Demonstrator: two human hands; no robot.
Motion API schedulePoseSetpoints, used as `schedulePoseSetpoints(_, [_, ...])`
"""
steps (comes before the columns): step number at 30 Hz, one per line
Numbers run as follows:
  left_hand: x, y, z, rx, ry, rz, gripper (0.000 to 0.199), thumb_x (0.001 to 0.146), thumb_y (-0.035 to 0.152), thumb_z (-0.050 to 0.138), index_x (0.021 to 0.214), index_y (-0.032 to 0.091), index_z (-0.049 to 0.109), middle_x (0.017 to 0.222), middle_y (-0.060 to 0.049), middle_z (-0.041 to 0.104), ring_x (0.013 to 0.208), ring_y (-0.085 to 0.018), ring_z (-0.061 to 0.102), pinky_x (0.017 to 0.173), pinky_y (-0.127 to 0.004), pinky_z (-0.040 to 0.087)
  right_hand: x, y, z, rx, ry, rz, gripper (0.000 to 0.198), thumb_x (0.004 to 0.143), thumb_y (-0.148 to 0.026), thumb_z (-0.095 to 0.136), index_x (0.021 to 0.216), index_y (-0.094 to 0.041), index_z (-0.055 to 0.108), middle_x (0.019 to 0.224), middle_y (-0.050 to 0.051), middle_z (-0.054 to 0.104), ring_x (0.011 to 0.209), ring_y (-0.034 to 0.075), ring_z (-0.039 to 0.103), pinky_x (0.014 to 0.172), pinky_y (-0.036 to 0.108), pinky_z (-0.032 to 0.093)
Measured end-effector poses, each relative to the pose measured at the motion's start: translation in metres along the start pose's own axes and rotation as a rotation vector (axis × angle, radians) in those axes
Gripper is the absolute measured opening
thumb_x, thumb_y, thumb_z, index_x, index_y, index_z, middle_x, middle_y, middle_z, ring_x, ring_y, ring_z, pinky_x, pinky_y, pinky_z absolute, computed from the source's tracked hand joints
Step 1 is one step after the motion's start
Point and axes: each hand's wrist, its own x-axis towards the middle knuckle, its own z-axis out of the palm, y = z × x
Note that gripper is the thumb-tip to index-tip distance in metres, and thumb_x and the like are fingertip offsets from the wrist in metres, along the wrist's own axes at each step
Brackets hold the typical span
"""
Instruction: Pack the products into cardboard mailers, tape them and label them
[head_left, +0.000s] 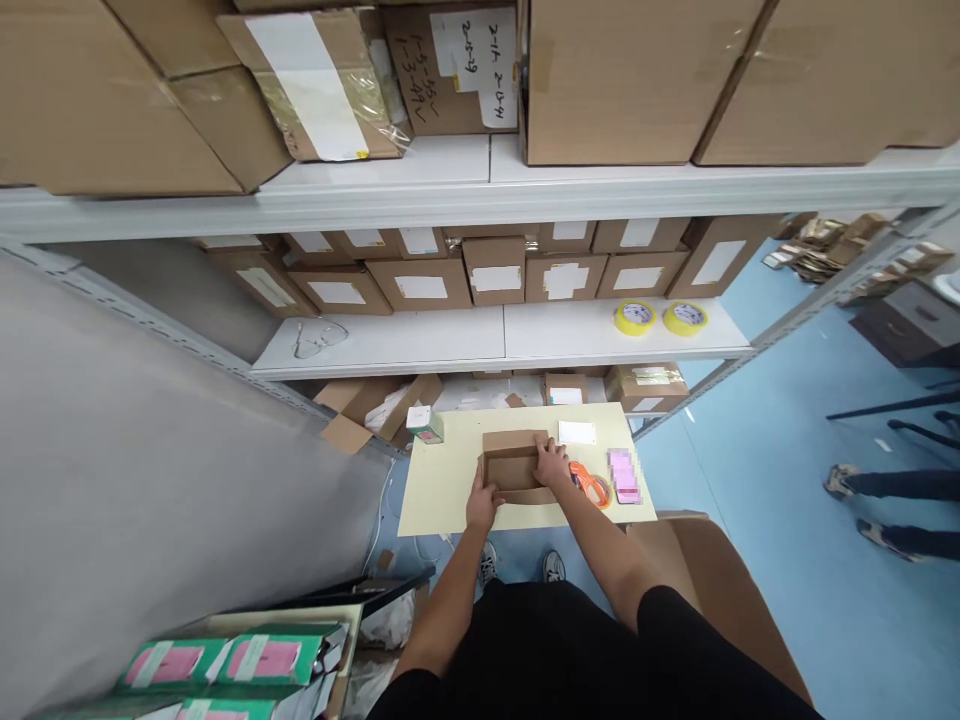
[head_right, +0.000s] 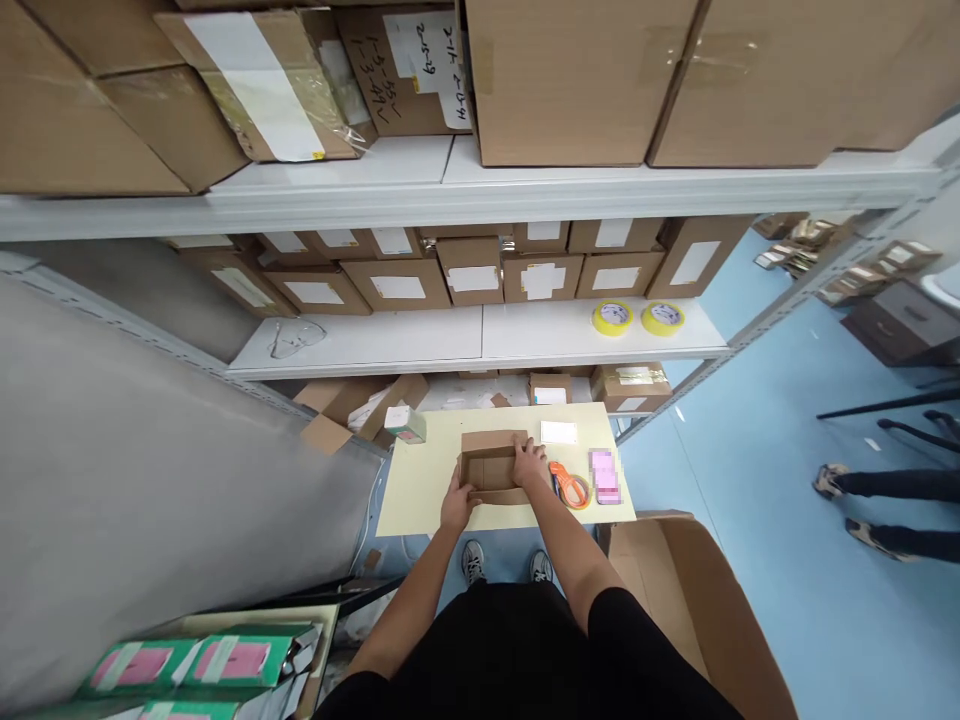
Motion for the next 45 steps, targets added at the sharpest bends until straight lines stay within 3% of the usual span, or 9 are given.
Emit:
schedulePoseSetpoints(5, [-0.001, 0.005, 0.011, -0.016, 0.079, -0.059, 0.011, 0.082, 0.018, 0.069, 0.092, 0.021, 0.071, 0.174, -0.002, 0.022, 0.138, -0.028, 0.056, 0.107, -0.04, 0.05, 0.016, 0.016, 0.014, -0.01, 0.063, -0.088, 0.074, 0.083, -0.023, 0.064, 0.154, -0.028, 0.042, 0.174, 0.018, 0.01, 0.156, 0.047, 0.016, 0.115, 0.074, 0.018])
schedulePoseSetpoints(8, [0.0, 0.008, 0.013, -0.033, 0.084, -0.094, 0.011, 0.08, 0.015, 0.068, 0.089, 0.019, 0.073, 0.175, -0.002, 0.018, 0.136, -0.028, 0.058, 0.107, -0.04, 0.051, 0.02, 0.018, 0.005, -0.024, 0.016, -0.076, 0.064, 0.087, -0.024, 0.06, 0.15, -0.026, 0.047, 0.174, 0.018, 0.011, 0.156, 0.046, 0.017, 0.115, 0.073, 0.021])
schedulePoseSetpoints(11, [-0.009, 0.012, 0.012, -0.039, 0.084, -0.092, 0.017, 0.073, 0.014, 0.074, 0.088, 0.018, 0.076, 0.172, -0.005, 0.027, 0.144, -0.032, 0.049, 0.114, -0.043, 0.046, 0.014, 0.016, -0.012, -0.044, -0.05, -0.095, 0.069, 0.088, -0.026, 0.061, 0.154, -0.028, 0.042, 0.173, 0.016, 0.018, 0.158, 0.045, 0.013, 0.116, 0.074, 0.018])
schedulePoseSetpoints(17, [-0.069, 0.014, 0.017, 0.051, 0.229, -0.085, 0.029, 0.068, 0.022, 0.087, 0.095, 0.025, 0.078, 0.17, -0.006, 0.032, 0.154, -0.037, 0.034, 0.121, -0.057, 0.037, -0.024, -0.001, -0.032, 0.022, 0.25, -0.34, 0.073, 0.087, -0.025, 0.056, 0.158, -0.026, 0.039, 0.167, 0.015, 0.034, 0.159, 0.043, 0.009, 0.121, 0.073, 0.016])
schedulePoseSetpoints(22, [-0.143, 0.006, 0.012, 0.09, 0.333, -0.078, 0.028, 0.072, 0.021, 0.087, 0.096, 0.019, 0.074, 0.172, -0.014, 0.024, 0.159, -0.04, 0.018, 0.123, -0.061, 0.032, -0.077, -0.05, -0.018, 0.169, 0.267, -0.637, 0.064, 0.09, -0.026, 0.05, 0.153, -0.022, 0.046, 0.165, 0.013, 0.037, 0.158, 0.034, 0.022, 0.126, 0.058, 0.026])
schedulePoseSetpoints(27, [-0.247, -0.023, 0.003, 0.045, 0.442, -0.153, 0.024, 0.077, 0.021, 0.084, 0.098, 0.021, 0.073, 0.174, -0.01, 0.02, 0.16, -0.039, 0.013, 0.123, -0.063, 0.029, -0.15, -0.123, 0.027, 0.224, 0.181, -0.882, 0.058, 0.092, -0.029, 0.051, 0.15, -0.022, 0.05, 0.162, 0.015, 0.041, 0.152, 0.033, 0.034, 0.123, 0.06, 0.031])
schedulePoseSetpoints(31, [-0.35, -0.056, 0.004, -0.035, 0.504, -0.283, 0.025, 0.075, 0.025, 0.084, 0.098, 0.024, 0.075, 0.174, -0.005, 0.021, 0.158, -0.039, 0.021, 0.123, -0.058, 0.032, -0.232, -0.182, 0.079, 0.228, 0.077, -1.037, 0.056, 0.094, -0.032, 0.05, 0.149, -0.021, 0.051, 0.162, 0.014, 0.041, 0.151, 0.03, 0.036, 0.124, 0.055, 0.033])
schedulePoseSetpoints(38, [-0.525, -0.113, 0.027, -0.136, 0.677, -0.473, 0.023, 0.076, 0.028, 0.084, 0.098, 0.023, 0.076, 0.174, -0.006, 0.02, 0.155, -0.04, 0.03, 0.121, -0.06, 0.036, -0.394, -0.267, 0.178, 0.163, -0.19, -1.338, 0.055, 0.096, -0.032, 0.052, 0.15, -0.024, 0.052, 0.161, 0.012, 0.044, 0.151, 0.03, 0.038, 0.124, 0.051, 0.033])
schedulePoseSetpoints(45, [-0.655, -0.149, 0.05, -0.166, 0.841, -0.631, 0.019, 0.078, 0.029, 0.083, 0.096, 0.024, 0.077, 0.173, -0.003, 0.022, 0.153, -0.038, 0.033, 0.122, -0.055, 0.037, -0.518, -0.328, 0.278, 0.053, -0.357, -1.539, 0.057, 0.091, -0.033, 0.063, 0.147, -0.022, 0.055, 0.163, 0.012, 0.041, 0.151, 0.03, 0.038, 0.124, 0.048, 0.033])
